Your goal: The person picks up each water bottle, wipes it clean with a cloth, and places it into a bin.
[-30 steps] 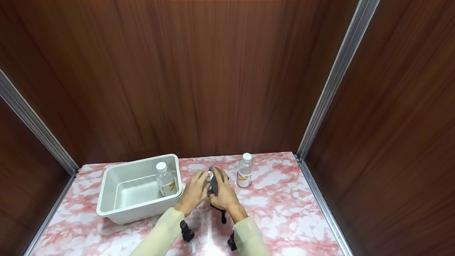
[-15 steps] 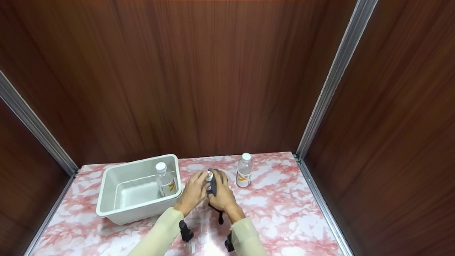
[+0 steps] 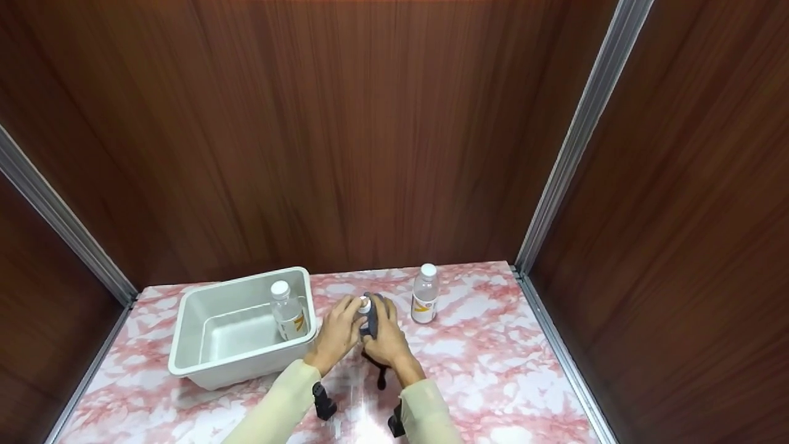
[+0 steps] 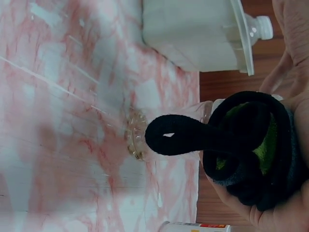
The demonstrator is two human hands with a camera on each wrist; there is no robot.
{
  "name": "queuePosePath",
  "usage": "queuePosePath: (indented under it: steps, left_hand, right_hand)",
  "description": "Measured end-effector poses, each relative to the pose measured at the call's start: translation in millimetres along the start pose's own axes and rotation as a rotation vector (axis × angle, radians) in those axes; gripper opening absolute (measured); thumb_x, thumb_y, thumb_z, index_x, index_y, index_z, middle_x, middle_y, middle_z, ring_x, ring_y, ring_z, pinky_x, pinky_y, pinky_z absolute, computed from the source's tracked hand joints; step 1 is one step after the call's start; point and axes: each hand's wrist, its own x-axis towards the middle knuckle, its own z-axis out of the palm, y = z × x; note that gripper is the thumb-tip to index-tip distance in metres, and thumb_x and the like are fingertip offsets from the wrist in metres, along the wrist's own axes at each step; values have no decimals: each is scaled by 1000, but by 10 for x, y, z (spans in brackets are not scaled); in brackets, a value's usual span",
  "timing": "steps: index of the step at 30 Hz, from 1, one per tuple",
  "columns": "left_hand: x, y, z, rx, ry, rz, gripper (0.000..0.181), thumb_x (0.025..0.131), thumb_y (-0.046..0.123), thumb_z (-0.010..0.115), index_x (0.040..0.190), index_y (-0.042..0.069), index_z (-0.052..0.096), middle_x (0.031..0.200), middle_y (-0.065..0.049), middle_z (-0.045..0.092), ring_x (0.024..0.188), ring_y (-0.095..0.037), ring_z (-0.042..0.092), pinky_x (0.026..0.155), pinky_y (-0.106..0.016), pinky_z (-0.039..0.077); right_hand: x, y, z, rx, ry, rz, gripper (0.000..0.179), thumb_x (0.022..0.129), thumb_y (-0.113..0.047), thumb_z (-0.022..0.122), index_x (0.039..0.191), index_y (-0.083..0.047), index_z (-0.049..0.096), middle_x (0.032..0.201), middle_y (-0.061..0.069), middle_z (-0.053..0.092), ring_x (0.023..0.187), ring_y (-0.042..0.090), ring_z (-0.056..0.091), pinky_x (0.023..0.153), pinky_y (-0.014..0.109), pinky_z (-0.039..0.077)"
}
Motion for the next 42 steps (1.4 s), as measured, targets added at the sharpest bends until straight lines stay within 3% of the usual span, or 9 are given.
queuePosePath:
  steps: [17, 32, 42]
  left_hand:
    - [-40, 4, -8, -5, 9, 1, 36, 89, 10, 71, 124, 5, 65, 107, -9, 67, 101, -25, 68, 92, -38, 58]
    - [-83, -11, 25, -12, 44, 1, 34, 87, 10, 71, 120, 6, 64, 107, -9, 67, 101, -25, 68, 89, -40, 59]
    - [-64, -10, 26, -4, 50, 6, 31, 88, 10, 71, 117, 7, 64, 107, -7, 66, 102, -24, 68, 91, -38, 58]
  right_hand:
    - [-10, 31, 48, 11, 11, 18, 85, 70, 1, 63, 151, 0, 34, 146, 35, 37, 128, 49, 51, 106, 61, 46]
    - [-48, 92, 123, 49, 55, -24, 85, 68, 4, 64, 147, 6, 35, 143, 37, 39, 130, 50, 48, 107, 63, 43]
    - [-30, 152, 154, 77, 62, 19, 86, 70, 4, 63, 150, 7, 33, 144, 36, 41, 133, 49, 46, 112, 62, 39]
